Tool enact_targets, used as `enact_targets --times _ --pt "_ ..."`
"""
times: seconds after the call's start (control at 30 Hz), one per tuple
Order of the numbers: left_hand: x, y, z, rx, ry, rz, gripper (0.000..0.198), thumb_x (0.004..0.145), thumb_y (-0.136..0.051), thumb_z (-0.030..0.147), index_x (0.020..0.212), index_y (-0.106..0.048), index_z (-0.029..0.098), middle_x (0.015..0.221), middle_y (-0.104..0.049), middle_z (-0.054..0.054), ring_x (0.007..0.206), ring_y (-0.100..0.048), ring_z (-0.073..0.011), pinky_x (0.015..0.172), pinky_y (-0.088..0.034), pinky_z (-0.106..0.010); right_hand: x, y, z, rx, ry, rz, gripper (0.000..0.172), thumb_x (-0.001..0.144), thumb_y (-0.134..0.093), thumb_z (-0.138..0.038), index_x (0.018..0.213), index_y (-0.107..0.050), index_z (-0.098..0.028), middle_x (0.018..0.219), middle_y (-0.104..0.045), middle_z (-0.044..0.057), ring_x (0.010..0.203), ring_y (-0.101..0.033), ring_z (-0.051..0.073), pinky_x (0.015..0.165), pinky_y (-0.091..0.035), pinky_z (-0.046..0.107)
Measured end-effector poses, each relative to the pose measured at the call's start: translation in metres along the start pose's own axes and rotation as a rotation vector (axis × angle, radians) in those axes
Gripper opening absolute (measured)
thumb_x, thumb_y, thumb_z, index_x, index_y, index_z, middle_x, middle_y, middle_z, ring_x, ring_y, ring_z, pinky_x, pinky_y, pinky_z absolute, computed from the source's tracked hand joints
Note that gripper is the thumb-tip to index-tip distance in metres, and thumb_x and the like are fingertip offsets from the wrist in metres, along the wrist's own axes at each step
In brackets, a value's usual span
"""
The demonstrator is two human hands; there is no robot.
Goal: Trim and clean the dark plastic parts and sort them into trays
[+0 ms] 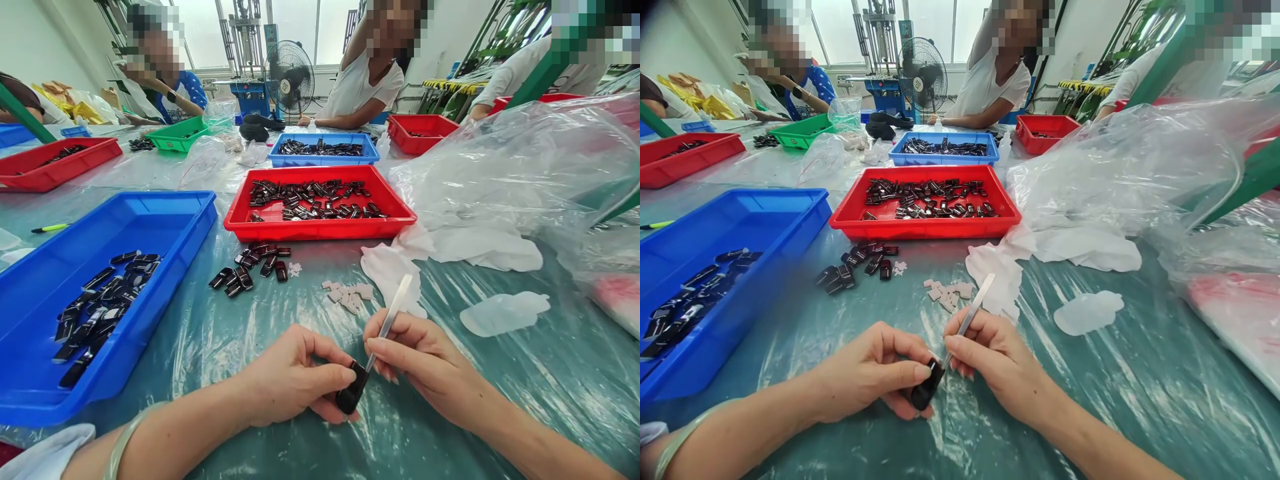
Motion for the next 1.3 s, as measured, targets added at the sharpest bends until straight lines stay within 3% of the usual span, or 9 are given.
enact_targets --times 1.3 --pt "0.0019 0.0016 -0.0043 -0.004 -0.005 0.001 0.029 0.069 -0.065 0.031 0.082 -0.066 0.005 0.074 -0.061 -0.008 0.066 -0.064 -0.0158 0.056 -0.051 -0.021 -0.0012 0.0003 0.0015 -0.059 0.012 0.009 0.019 0.078 -0.06 -0.034 0.074 -0.055 -0.016 0.059 -0.049 -0.004 0.052 -0.044 0.007 0.051 -0.036 0.02"
Point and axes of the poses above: each hand's wrist, its own x-axis towards the middle knuckle, its own y-axis out of the back of the hand, z = x × y, the point moved 2 cm from there along x, towards the middle knuckle
